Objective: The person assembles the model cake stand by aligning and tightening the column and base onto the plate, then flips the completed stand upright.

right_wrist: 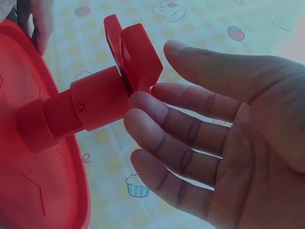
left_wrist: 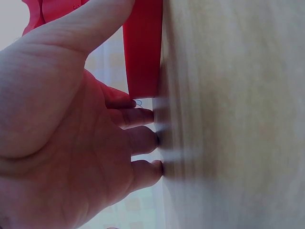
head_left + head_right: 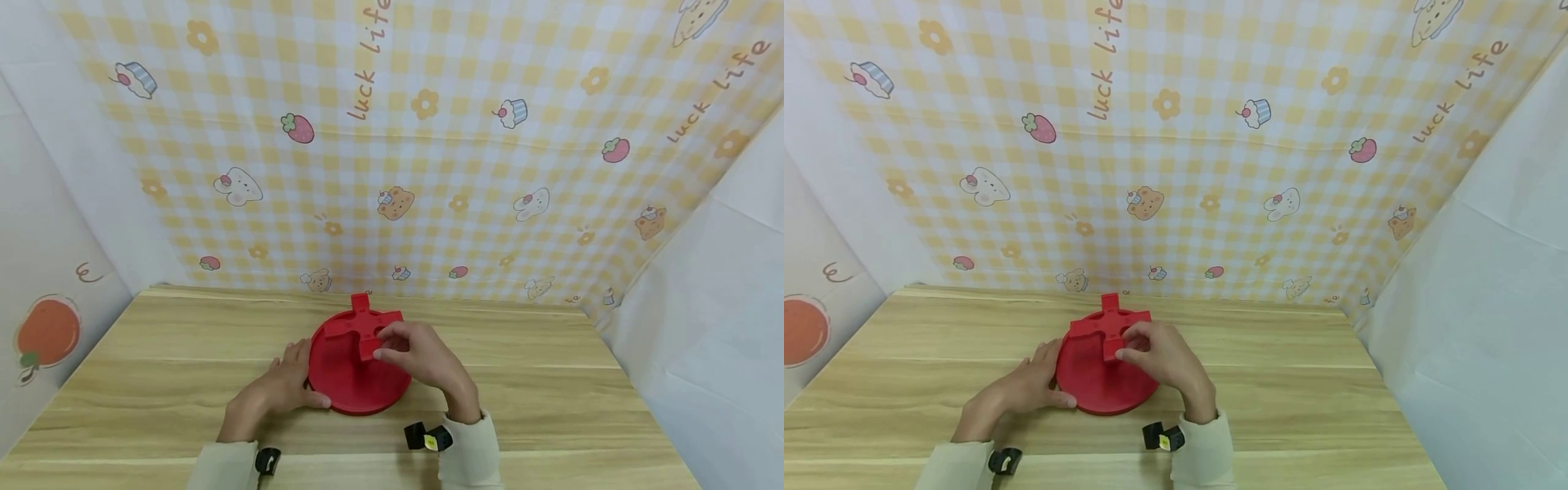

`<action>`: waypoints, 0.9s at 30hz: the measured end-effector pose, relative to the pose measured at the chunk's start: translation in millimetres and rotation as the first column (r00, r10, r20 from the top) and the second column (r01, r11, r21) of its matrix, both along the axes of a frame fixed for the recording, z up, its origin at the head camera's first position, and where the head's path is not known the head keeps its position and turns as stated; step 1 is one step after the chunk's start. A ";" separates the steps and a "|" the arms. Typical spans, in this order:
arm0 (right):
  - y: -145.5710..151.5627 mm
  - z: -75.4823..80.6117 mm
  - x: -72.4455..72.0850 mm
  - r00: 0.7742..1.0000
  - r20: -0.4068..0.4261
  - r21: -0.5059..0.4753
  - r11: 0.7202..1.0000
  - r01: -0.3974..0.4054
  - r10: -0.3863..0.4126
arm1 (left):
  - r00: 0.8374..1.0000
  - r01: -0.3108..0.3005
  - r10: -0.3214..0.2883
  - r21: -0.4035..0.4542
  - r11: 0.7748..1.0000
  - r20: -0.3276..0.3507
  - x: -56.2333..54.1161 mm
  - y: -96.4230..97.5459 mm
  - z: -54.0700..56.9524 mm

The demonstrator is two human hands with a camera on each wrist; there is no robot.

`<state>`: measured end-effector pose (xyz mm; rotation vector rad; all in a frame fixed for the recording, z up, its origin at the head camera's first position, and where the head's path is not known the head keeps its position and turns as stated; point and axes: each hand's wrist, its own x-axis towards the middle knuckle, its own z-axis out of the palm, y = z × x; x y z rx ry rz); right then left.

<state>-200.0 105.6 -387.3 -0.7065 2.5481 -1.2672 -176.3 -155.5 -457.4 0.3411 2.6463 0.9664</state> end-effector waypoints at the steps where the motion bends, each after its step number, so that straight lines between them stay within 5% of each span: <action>1: -0.4 0.1 0.1 1.000 0.002 0.002 1.000 -0.002 0.002 | 1.000 0.000 0.000 -0.001 1.000 0.000 -0.1 -0.1 -0.3; 8: -2.7 0.7 0.8 1.000 0.025 0.003 1.000 -0.012 0.012 | 1.000 -0.006 0.006 -0.014 1.000 0.013 -0.1 -0.7 -0.6; 13: -0.5 4.1 2.4 0.996 -0.059 -0.068 0.996 0.065 -0.069 | 1.000 -0.002 0.002 -0.012 1.000 0.007 -0.6 -0.2 -0.4; 20: 4.1 2.6 -1.9 0.929 -0.241 -0.133 0.958 0.253 -0.279 | 1.000 -0.002 0.002 -0.018 1.000 0.004 -0.8 0.5 0.1; 27: 5.4 -2.5 -4.5 0.964 -0.101 -0.005 0.969 0.246 -0.245 | 1.000 -0.004 0.005 -0.017 1.000 0.008 -1.2 0.5 -0.8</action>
